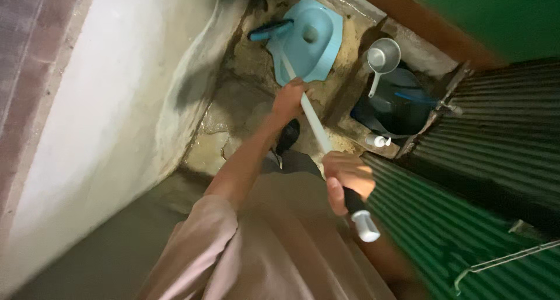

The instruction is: The person scrubs the floor and the edges of a squat toilet using a long-handled brush.

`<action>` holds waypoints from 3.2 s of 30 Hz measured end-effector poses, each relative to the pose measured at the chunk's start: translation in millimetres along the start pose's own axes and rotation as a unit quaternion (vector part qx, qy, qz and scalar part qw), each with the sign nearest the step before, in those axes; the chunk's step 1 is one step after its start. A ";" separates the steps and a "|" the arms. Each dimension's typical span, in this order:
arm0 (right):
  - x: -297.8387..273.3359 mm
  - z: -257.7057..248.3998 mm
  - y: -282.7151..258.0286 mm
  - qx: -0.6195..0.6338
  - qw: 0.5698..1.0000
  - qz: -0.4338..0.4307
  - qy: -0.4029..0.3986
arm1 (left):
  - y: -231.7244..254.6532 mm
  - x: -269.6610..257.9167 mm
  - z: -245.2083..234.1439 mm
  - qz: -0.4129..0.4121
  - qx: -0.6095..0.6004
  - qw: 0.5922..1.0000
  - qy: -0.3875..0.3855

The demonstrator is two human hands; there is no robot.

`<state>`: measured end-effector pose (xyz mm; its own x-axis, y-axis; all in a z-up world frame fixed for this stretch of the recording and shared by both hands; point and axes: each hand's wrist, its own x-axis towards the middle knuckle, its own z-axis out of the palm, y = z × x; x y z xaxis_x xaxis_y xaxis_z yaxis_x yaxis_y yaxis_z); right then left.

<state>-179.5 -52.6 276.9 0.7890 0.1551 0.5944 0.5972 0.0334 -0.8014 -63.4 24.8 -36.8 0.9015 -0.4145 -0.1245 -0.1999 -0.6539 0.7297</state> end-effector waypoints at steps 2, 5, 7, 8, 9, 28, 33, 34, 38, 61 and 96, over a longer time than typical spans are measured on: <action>-1.2 -10.5 -14.6 -0.010 0.997 0.062 -0.041 | 6.6 -8.2 -5.4 0.040 0.010 0.999 0.022; 0.9 -13.8 -33.0 0.004 0.998 0.048 -0.032 | 14.5 -23.6 -17.6 0.098 0.043 0.994 0.024; -0.6 -9.6 -37.0 0.011 0.999 0.042 -0.019 | 15.1 -33.1 -19.8 0.091 0.030 0.995 0.010; -2.9 -7.9 -37.6 0.015 0.999 0.038 -0.013 | 13.6 -35.9 -18.8 0.087 0.024 0.996 0.003; -5.5 -5.3 -34.5 0.017 0.999 0.037 -0.019 | 11.2 -34.7 -16.4 0.101 0.057 0.993 0.038; -5.7 6.6 -35.0 -0.006 0.999 0.031 0.016 | 19.5 -37.3 -34.9 0.102 0.047 0.992 0.060; -8.7 16.2 2.7 -0.009 0.999 -0.020 0.035 | -5.8 -6.8 -18.8 0.101 -0.024 0.989 0.107; -9.1 17.5 7.6 -0.004 0.999 -0.030 0.039 | -9.9 -3.8 -15.1 0.106 -0.016 0.987 0.119; -9.5 1.1 6.2 0.008 1.000 -0.021 -0.014 | -0.6 -3.7 -15.7 0.081 0.019 0.993 0.089; 33.0 -22.0 47.8 0.014 0.998 -0.026 0.046 | 10.9 49.9 -40.6 0.023 -0.036 0.997 0.066; 85.6 -64.5 58.0 0.097 0.995 -0.037 -0.003 | 39.4 67.9 -51.9 -0.037 -0.036 0.986 0.161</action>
<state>-68.0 -101.1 285.5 0.7430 0.1512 0.6519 0.6136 0.2351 -0.7538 9.9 3.7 18.4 0.9899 -0.1384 0.0321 -0.1122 -0.6226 0.7745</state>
